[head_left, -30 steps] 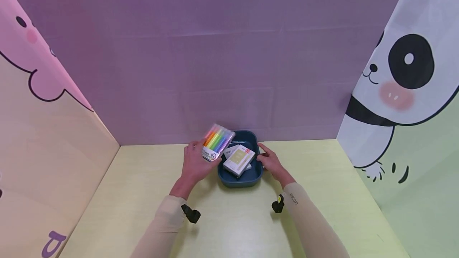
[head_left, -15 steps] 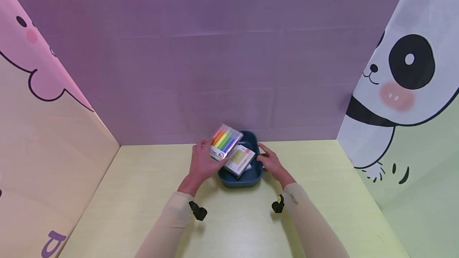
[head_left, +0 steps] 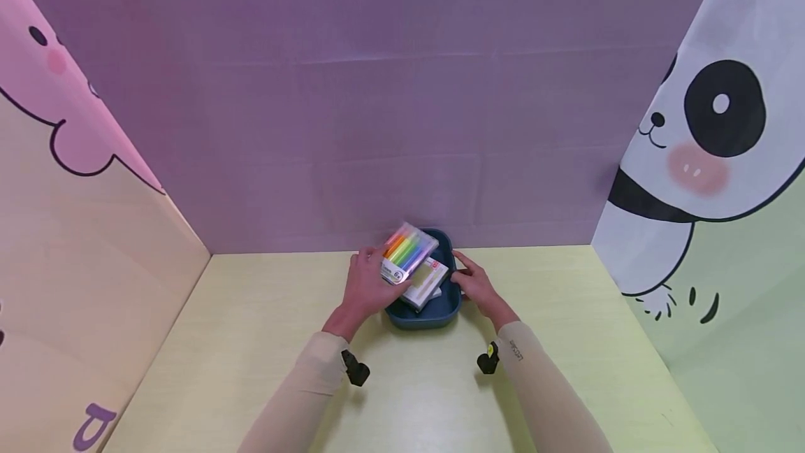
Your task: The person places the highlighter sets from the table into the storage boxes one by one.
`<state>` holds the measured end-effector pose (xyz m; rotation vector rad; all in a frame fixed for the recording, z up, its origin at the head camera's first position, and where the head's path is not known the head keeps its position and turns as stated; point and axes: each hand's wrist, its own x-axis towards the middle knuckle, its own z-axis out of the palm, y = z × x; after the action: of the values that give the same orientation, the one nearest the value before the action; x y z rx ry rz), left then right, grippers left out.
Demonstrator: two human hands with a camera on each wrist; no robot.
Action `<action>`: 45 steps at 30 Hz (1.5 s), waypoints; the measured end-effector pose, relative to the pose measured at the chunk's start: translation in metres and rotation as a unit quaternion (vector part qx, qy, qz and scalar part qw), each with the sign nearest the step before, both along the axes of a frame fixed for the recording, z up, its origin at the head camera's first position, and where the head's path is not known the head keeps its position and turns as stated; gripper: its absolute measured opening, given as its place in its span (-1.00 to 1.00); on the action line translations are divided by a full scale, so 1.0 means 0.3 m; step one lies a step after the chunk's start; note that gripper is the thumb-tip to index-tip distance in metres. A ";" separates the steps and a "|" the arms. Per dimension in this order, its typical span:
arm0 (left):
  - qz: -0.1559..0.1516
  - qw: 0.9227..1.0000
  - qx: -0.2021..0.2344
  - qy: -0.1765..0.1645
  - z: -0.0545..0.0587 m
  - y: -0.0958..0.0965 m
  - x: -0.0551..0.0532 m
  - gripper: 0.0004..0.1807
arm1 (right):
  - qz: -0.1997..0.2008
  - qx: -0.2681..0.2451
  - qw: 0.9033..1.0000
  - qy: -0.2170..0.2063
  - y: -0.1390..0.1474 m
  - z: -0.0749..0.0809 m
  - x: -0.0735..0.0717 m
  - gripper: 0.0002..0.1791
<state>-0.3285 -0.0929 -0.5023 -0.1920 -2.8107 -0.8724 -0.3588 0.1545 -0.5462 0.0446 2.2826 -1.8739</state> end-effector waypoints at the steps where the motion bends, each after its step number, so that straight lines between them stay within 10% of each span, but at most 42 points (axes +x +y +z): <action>1: -0.001 1.000 0.000 0.003 0.000 0.004 0.002 -0.04 | -0.006 0.001 1.000 0.001 0.001 -0.017 -0.010 -0.30; 45: -0.017 0.999 -0.029 -0.009 -0.077 0.071 -0.008 -0.02 | -0.014 -0.003 1.000 -0.001 0.002 -0.031 -0.018 -0.28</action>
<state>-0.3309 -0.0716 -0.5254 -0.2429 -2.8589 -0.8039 -0.3641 0.1551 -0.5555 0.0799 2.2866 -1.8930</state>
